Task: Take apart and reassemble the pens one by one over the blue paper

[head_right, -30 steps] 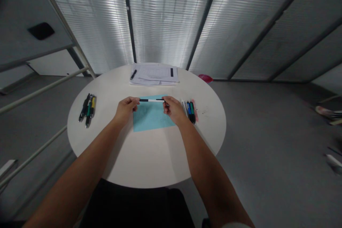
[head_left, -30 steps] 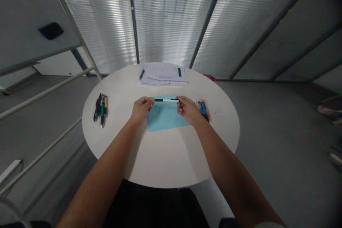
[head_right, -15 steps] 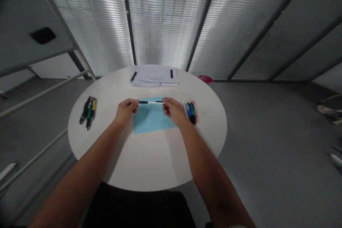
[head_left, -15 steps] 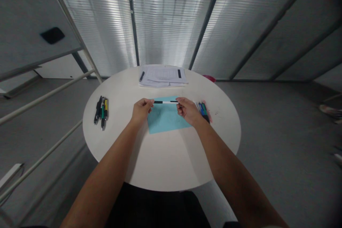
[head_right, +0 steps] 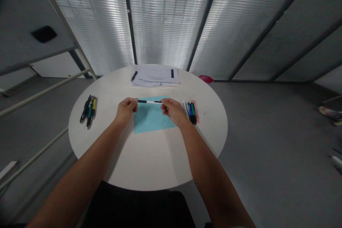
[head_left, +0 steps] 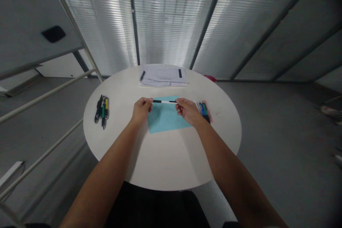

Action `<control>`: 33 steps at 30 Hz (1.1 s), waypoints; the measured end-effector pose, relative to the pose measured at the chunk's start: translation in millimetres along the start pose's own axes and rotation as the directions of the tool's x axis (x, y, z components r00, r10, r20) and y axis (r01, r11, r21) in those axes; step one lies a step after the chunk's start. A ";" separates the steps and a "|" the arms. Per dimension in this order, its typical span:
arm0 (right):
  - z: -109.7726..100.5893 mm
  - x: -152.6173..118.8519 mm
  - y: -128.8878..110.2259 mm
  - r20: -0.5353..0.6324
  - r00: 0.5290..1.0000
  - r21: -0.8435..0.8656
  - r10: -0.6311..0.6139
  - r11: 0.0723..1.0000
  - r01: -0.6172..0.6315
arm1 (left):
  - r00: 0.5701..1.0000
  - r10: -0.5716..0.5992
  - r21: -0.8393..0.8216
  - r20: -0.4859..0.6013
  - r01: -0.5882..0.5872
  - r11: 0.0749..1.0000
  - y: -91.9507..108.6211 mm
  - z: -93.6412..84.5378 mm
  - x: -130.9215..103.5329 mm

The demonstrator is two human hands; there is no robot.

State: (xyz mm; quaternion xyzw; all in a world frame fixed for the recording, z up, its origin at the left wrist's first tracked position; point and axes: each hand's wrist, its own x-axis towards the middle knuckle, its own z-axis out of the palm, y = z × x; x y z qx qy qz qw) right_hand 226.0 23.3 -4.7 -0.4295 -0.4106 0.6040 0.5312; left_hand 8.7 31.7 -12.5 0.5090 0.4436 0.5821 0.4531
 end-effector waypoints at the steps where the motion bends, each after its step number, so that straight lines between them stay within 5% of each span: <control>1: -0.3 0.1 0.4 0.009 1.000 0.002 -0.009 1.000 0.009 | 1.000 0.002 0.009 0.000 -0.002 1.000 -0.1 -0.2 0.0; 23: 0.5 -1.5 -0.3 0.056 0.998 -0.006 -0.005 1.000 0.005 | 0.998 -0.036 -0.041 -0.045 0.034 0.999 4.2 1.8 -0.2; 33: 1.5 -5.6 -4.0 0.036 0.998 -0.009 0.058 0.998 -0.058 | 0.999 -0.037 -0.087 0.023 0.039 0.995 5.1 0.6 -1.3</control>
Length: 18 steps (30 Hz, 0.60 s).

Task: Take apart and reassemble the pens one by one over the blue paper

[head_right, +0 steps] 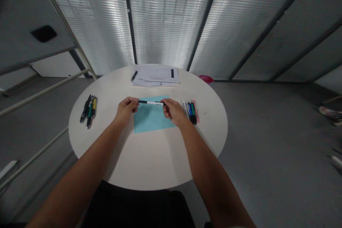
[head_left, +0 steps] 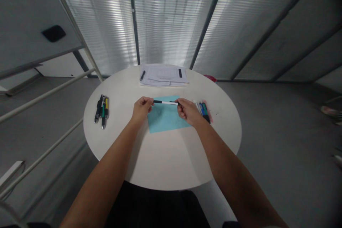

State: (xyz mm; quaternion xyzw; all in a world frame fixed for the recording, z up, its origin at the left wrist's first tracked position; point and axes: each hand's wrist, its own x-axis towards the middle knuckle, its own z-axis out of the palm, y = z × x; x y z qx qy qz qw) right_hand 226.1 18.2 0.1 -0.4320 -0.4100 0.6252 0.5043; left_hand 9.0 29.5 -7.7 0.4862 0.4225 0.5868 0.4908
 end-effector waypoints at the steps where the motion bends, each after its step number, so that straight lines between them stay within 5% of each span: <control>1: -0.1 0.5 0.1 -0.007 1.000 0.004 -0.009 1.000 0.009 | 1.000 -0.013 0.003 -0.004 0.013 1.000 0.6 0.2 -0.1; 18: -0.6 -1.9 -2.4 0.061 0.994 0.044 0.085 0.995 -0.088 | 0.998 -0.061 -0.010 -0.018 0.061 0.998 2.8 1.0 -0.5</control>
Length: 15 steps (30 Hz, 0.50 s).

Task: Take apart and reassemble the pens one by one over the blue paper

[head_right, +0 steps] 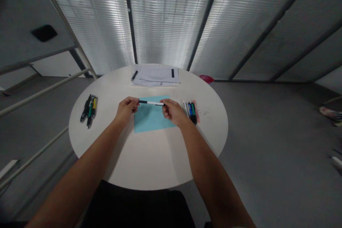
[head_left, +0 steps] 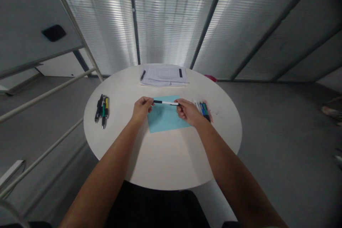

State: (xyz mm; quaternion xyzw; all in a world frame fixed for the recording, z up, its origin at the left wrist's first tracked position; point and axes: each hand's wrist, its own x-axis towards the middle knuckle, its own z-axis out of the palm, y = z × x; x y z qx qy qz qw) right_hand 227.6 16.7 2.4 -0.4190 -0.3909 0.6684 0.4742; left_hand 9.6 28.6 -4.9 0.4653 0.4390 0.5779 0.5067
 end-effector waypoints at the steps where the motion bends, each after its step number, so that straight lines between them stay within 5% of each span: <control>1: 0.4 0.1 -0.2 -0.014 1.000 0.002 -0.001 1.000 0.001 | 1.000 -0.002 -0.002 -0.002 0.002 1.000 0.0 -0.1 0.0; 11: -1.0 1.5 -3.0 0.078 0.994 0.176 0.080 0.980 -0.093 | 0.998 0.045 -0.006 0.049 -0.045 0.999 -2.3 -1.1 -0.6; 15: -0.9 2.0 -0.3 0.023 1.000 0.106 0.000 0.994 -0.002 | 0.998 0.028 0.009 0.050 -0.029 1.000 -2.2 -0.3 -1.0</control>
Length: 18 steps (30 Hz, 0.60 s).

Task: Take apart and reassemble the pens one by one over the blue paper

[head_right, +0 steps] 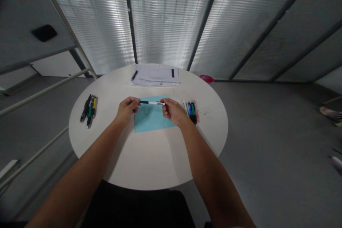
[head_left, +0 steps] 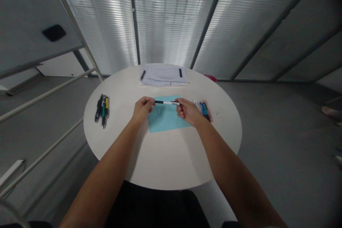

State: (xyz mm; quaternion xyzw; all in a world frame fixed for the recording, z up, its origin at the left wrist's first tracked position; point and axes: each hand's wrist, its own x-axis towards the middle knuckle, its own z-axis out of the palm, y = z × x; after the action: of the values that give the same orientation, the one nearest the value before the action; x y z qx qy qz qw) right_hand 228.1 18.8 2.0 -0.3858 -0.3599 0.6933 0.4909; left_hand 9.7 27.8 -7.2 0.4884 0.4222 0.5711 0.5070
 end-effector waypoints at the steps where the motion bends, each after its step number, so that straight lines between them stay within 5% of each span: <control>1: 0.1 0.1 0.5 -0.013 1.000 -0.013 -0.023 1.000 0.023 | 1.000 0.002 0.006 0.001 -0.002 1.000 0.3 0.1 -0.1; 12: 1.9 0.4 2.4 -0.002 1.000 -0.026 0.021 0.999 -0.021 | 1.000 0.000 0.029 0.012 0.000 1.000 3.0 1.0 -1.2; 18: 4.6 -0.1 2.9 -0.038 0.996 -0.073 -0.087 0.994 0.084 | 1.000 0.001 0.025 0.017 -0.002 1.000 2.6 1.9 -1.4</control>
State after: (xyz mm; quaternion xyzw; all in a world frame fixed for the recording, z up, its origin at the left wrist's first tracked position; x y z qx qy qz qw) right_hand 222.9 17.4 1.6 -0.4016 -0.3904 0.6502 0.5133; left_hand 11.2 26.0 -4.5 0.4998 0.4246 0.5621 0.5040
